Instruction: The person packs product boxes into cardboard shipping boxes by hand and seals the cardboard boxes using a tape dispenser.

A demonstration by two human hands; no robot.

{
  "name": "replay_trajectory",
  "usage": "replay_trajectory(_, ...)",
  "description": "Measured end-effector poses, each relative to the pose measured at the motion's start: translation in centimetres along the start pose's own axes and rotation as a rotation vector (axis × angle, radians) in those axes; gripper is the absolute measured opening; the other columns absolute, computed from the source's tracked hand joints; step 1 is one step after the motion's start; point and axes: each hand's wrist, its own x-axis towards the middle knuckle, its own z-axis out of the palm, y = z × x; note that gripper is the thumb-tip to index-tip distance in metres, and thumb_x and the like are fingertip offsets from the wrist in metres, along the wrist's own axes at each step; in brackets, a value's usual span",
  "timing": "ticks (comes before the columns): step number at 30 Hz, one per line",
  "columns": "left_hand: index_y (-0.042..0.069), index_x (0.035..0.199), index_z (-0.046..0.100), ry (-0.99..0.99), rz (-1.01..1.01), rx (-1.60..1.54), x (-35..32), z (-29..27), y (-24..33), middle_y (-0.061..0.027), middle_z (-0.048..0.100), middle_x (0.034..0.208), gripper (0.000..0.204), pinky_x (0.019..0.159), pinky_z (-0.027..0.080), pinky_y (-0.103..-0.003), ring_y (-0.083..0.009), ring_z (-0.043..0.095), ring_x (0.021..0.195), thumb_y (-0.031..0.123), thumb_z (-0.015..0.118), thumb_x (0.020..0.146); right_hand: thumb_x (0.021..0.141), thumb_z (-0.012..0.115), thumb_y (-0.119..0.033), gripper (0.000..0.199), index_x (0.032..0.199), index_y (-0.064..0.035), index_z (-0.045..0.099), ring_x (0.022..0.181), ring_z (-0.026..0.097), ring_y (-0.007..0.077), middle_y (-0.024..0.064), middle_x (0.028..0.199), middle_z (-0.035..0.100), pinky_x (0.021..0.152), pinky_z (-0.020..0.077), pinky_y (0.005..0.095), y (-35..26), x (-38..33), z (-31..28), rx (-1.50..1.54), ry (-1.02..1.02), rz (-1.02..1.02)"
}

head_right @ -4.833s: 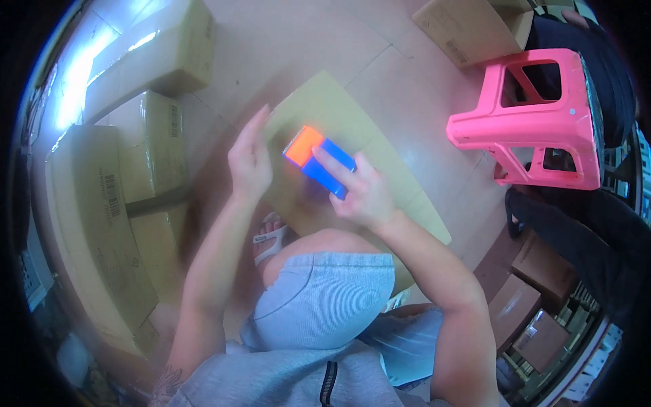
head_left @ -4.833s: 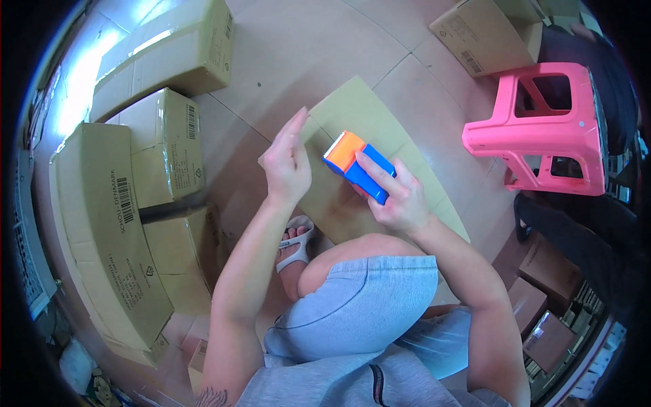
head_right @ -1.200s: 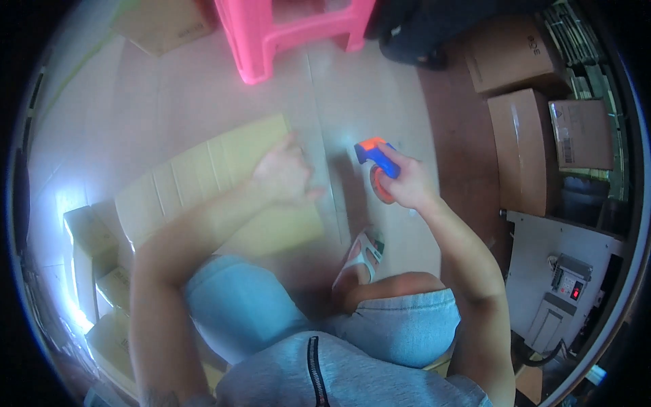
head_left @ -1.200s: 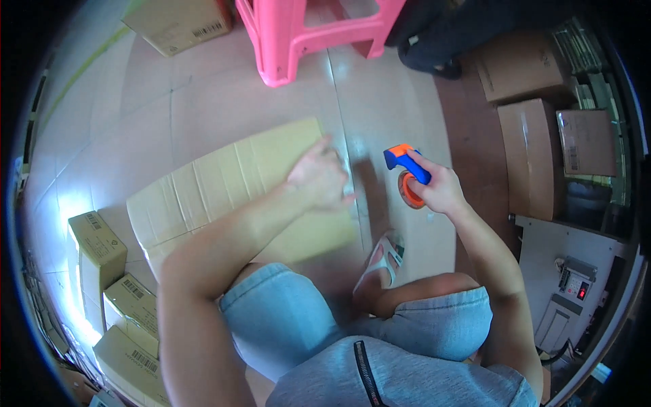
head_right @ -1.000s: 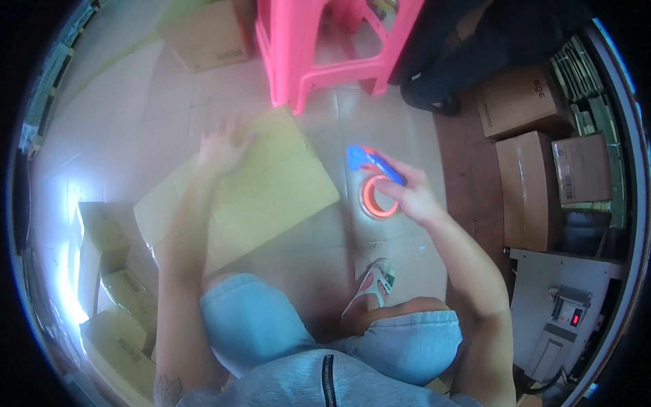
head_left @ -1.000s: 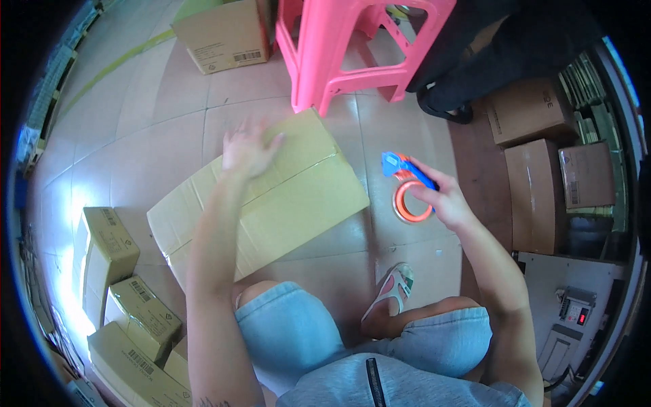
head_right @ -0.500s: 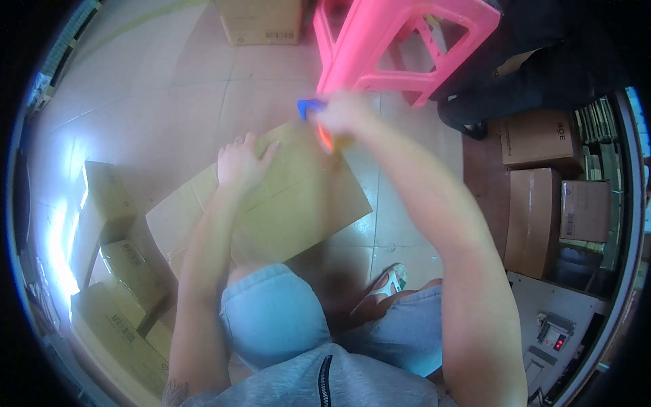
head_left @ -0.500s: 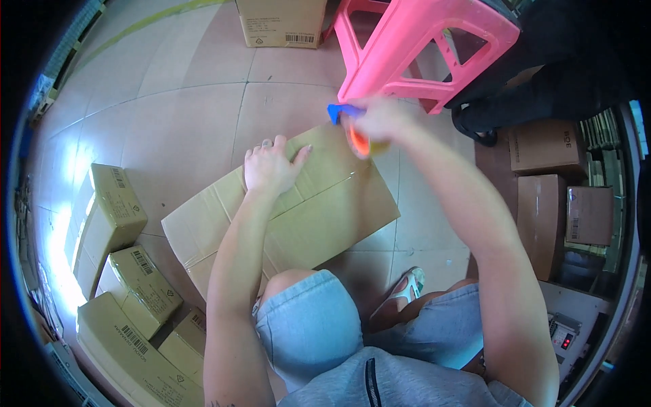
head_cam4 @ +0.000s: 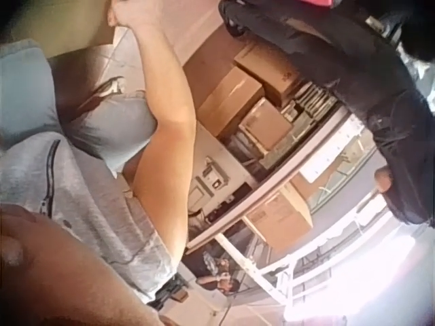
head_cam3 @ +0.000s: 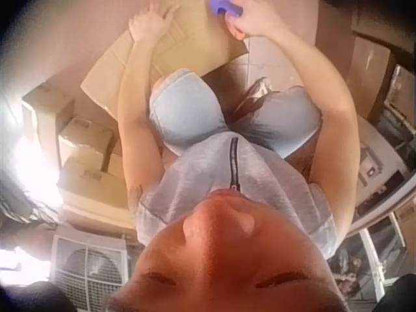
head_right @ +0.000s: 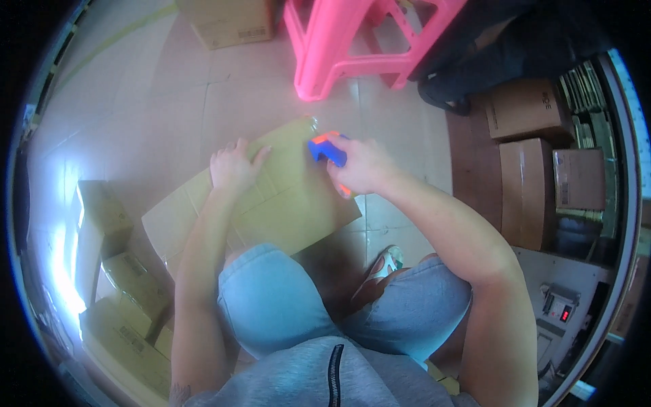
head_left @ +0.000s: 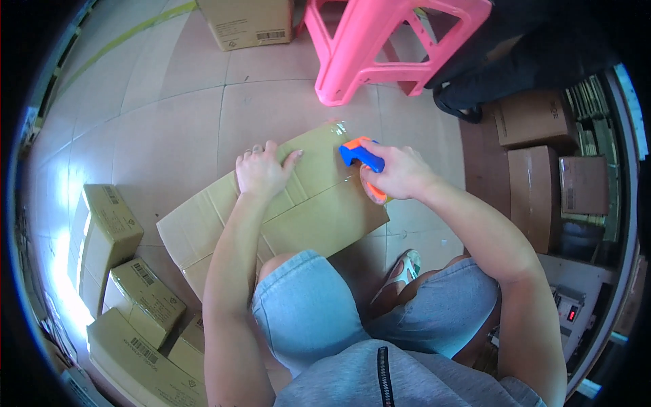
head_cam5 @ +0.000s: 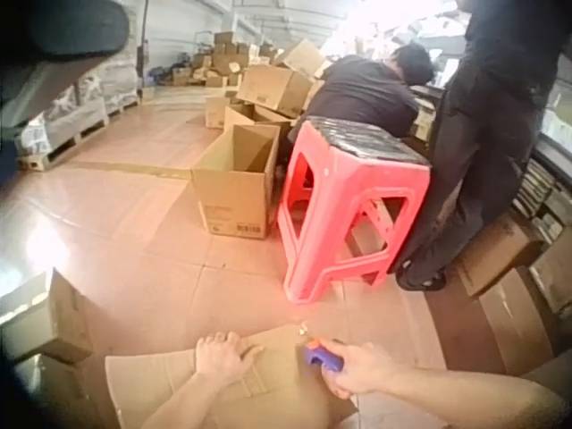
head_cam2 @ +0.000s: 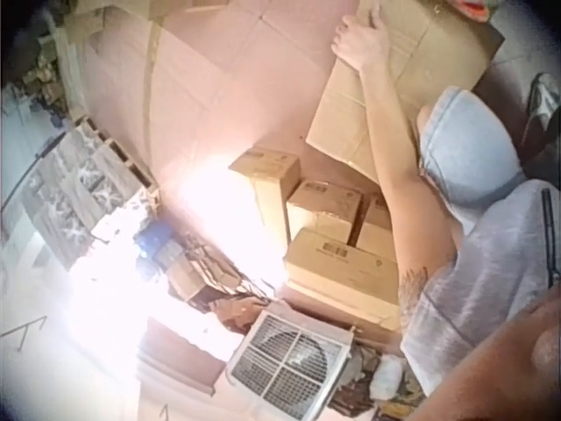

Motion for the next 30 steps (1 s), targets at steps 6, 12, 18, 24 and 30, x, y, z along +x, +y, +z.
replay_trajectory(6, 0.004, 0.111, 0.062, 0.193, 0.278, -0.257, 5.4, 0.7, 3.3, -0.0224, 0.066, 0.103, 0.056, 0.086, 0.048, -0.05, -0.0363, 0.064, 0.101, 0.055, 0.047, 0.094, 0.084, 0.057, -0.041, 0.056, 0.135, -0.0193, 0.054, 0.089, 0.065, 0.042, 0.02, 0.1, 0.069, 0.085, 0.0529, 0.0468, 0.8, 0.4, 0.2, 0.049, -0.109, 0.037)
replay_trajectory(12, 0.003, 0.103, 0.071, -0.41, 0.316, -0.192, 15.9, 6.8, 6.4, -0.0231, 0.065, 0.114, 0.054, 0.094, 0.047, -0.049, -0.0374, 0.061, 0.109, 0.048, 0.042, 0.098, 0.082, 0.061, -0.036, 0.05, 0.129, -0.0183, 0.057, 0.087, 0.066, 0.0417, 0.0189, 0.091, 0.07, 0.079, 0.0544, 0.049, 0.3, 1.2, 1.4, 0.093, -0.021, -0.033)
replay_trajectory(18, 0.009, 0.103, 0.074, -0.426, 0.23, -0.148, 14.2, 4.4, 9.3, -0.0195, 0.068, 0.109, 0.05, 0.095, 0.048, -0.043, -0.0324, 0.064, 0.107, 0.048, 0.042, 0.097, 0.082, 0.067, -0.027, 0.058, 0.137, -0.019, 0.051, 0.071, 0.066, 0.0415, 0.0238, 0.08, 0.066, 0.066, 0.0559, 0.048, 4.9, -10.8, 5.4, 0.18, -0.06, 0.085)
replay_trajectory(24, 0.013, 0.104, 0.075, -0.451, 0.275, -0.174, 14.8, 5.7, 8.6, -0.0177, 0.069, 0.11, 0.05, 0.095, 0.047, -0.044, -0.0312, 0.064, 0.106, 0.049, 0.041, 0.096, 0.083, 0.067, -0.028, 0.062, 0.141, -0.0195, 0.046, 0.067, 0.065, 0.0401, 0.022, 0.076, 0.064, 0.064, 0.0562, 0.0458, 6.1, -15.3, 6.3, 0.145, -0.076, 0.173)
replay_trajectory(30, 0.007, 0.094, 0.071, -0.008, 0.643, -0.283, 12.6, 3.8, 9.1, -0.0137, 0.069, 0.089, 0.031, 0.072, 0.054, -0.046, -0.0334, 0.067, 0.079, 0.035, 0.057, 0.09, 0.078, 0.066, -0.028, 0.06, 0.135, -0.0196, 0.05, 0.077, 0.067, 0.0354, 0.019, 0.084, 0.065, 0.067, 0.0561, 0.0453, 6.7, -11.6, 7.6, -0.041, -0.282, 0.254)
